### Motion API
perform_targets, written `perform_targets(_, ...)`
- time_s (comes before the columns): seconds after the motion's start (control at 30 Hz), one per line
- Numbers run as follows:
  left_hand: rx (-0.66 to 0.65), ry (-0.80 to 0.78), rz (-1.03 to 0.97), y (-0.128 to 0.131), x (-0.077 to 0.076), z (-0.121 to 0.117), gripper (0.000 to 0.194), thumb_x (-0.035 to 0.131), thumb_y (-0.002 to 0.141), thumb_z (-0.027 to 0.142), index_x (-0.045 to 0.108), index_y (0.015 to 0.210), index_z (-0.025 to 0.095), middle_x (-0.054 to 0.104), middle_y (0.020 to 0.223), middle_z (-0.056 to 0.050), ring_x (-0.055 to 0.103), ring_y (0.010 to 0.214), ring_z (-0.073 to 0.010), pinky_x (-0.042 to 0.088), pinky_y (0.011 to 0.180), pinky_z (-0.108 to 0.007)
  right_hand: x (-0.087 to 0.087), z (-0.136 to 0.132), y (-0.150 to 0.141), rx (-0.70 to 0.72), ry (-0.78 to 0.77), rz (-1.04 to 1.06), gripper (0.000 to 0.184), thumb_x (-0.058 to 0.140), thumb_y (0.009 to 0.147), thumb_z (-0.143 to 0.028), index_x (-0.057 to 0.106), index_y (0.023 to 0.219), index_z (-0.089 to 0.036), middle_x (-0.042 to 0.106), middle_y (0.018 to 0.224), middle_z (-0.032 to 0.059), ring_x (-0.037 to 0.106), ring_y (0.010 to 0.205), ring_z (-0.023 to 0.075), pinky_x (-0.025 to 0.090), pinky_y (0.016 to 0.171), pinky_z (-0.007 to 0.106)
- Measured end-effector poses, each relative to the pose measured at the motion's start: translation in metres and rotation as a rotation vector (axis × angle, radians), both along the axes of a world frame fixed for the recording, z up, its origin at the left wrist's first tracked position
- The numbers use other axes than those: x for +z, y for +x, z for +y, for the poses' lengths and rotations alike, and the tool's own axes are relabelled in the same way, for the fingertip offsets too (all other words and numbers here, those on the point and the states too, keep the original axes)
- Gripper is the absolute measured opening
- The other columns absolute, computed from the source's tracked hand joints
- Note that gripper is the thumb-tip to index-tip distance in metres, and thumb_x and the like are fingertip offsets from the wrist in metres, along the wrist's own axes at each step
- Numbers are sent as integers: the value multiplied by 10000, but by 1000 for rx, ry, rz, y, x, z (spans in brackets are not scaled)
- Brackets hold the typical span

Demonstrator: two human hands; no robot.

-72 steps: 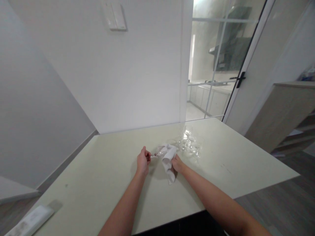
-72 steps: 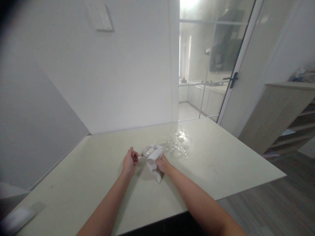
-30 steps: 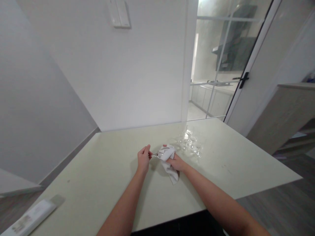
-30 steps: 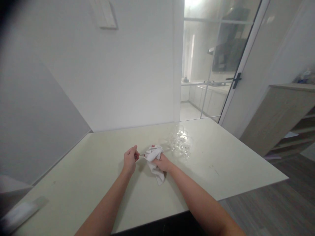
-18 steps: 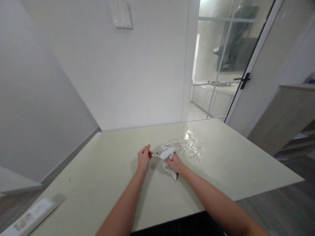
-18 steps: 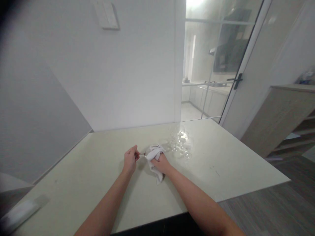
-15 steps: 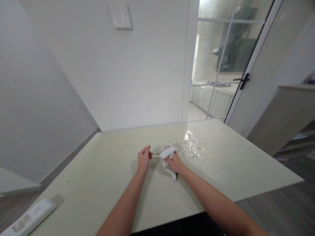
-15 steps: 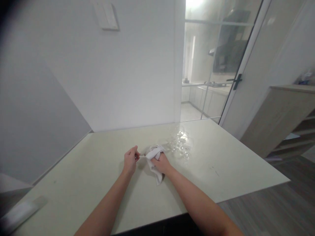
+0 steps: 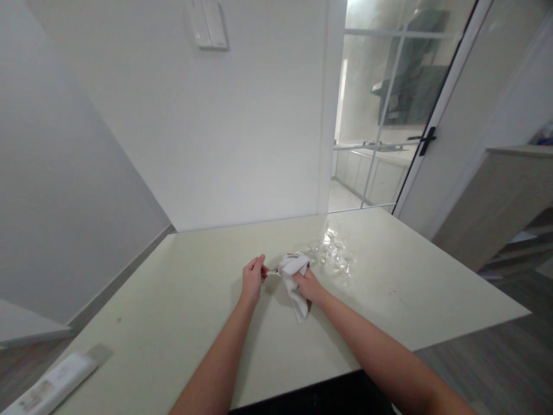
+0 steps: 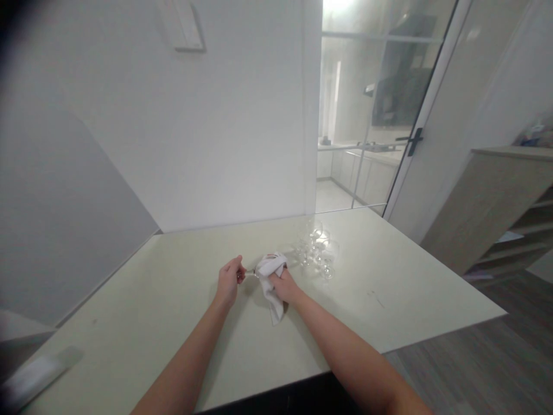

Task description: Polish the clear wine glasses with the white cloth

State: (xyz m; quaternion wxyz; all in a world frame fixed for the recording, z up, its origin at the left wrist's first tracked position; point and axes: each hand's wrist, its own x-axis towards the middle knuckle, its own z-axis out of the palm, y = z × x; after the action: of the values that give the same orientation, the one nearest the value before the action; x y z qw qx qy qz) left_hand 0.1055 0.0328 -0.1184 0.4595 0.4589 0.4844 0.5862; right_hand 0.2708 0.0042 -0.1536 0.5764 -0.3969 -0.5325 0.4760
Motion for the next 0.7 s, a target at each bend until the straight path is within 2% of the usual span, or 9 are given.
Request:
perform_targets(0.1, 20, 25, 10, 2, -1, 0, 443, 652, 745, 548, 498, 543, 186, 478, 486, 37, 398, 430, -84, 281, 431, -219, -3, 1, -1, -86, -112, 0, 530, 648, 768, -628, 686, 1106, -222, 692, 1187, 100, 585, 1190, 309, 399, 1093, 503)
perform_targets(0.2, 75, 55, -14, 5, -2, -1, 446, 679, 726, 542, 482, 544, 185, 488, 491, 42, 404, 442, -80, 289, 442, -214, -3, 2, -1, -127, -129, -30, 599, 671, 721, -666, 683, 1110, -211, 683, 1208, 105, 568, 1216, 307, 372, 1117, 498)
perform_targets(0.33, 165, -31, -245, 3, 1, 0, 435, 685, 700, 558, 502, 578, 183, 492, 504, 48, 431, 457, -80, 301, 447, -206, -5, 4, 0, -82, -71, -105, 539, 663, 741, -655, 696, 1016, -193, 715, 1112, 107, 614, 1122, 285, 410, 1078, 480)
perform_targets(0.4, 140, -86, -374, 2, 4, 0, 436, 703, 672, 560, 499, 591, 183, 497, 527, 51, 442, 467, -77, 311, 452, -203, -7, 4, 0, -26, -24, -148, 512, 665, 752, -638, 695, 994, -188, 724, 1067, 99, 632, 1068, 273, 437, 1046, 474)
perform_targets(0.47, 22, -125, -419, 3, 6, -2, 442, 726, 653, 556, 500, 599, 180, 508, 556, 49, 450, 476, -74, 327, 464, -203, -9, 3, 0, 62, 12, -201, 499, 670, 753, -632, 699, 975, -185, 728, 1015, 91, 646, 1015, 267, 460, 1015, 473)
perform_targets(0.53, -167, -148, -364, 7, 6, -6, 439, 734, 665, 556, 524, 618, 173, 515, 576, 43, 464, 496, -78, 344, 485, -206, -8, 1, -1, 132, 42, -228, 493, 648, 775, -639, 706, 979, -194, 727, 1005, 90, 648, 1020, 269, 461, 1015, 474)
perform_targets(0.63, -440, -150, -193, 16, 1, -15, 400, 749, 701, 511, 554, 661, 164, 517, 605, 42, 480, 548, -86, 359, 533, -202, -5, -3, -3, 123, 65, -192, 509, 605, 807, -659, 698, 1069, -233, 708, 1140, 91, 614, 1138, 267, 419, 1078, 462)
perform_targets(0.7, -550, -143, -95, 21, -2, -20, 364, 750, 721, 478, 568, 699, 164, 540, 651, 37, 492, 591, -93, 363, 563, -199, -2, -4, -3, 81, 71, -165, 518, 592, 817, -660, 683, 1118, -248, 692, 1200, 83, 596, 1178, 256, 396, 1105, 448)
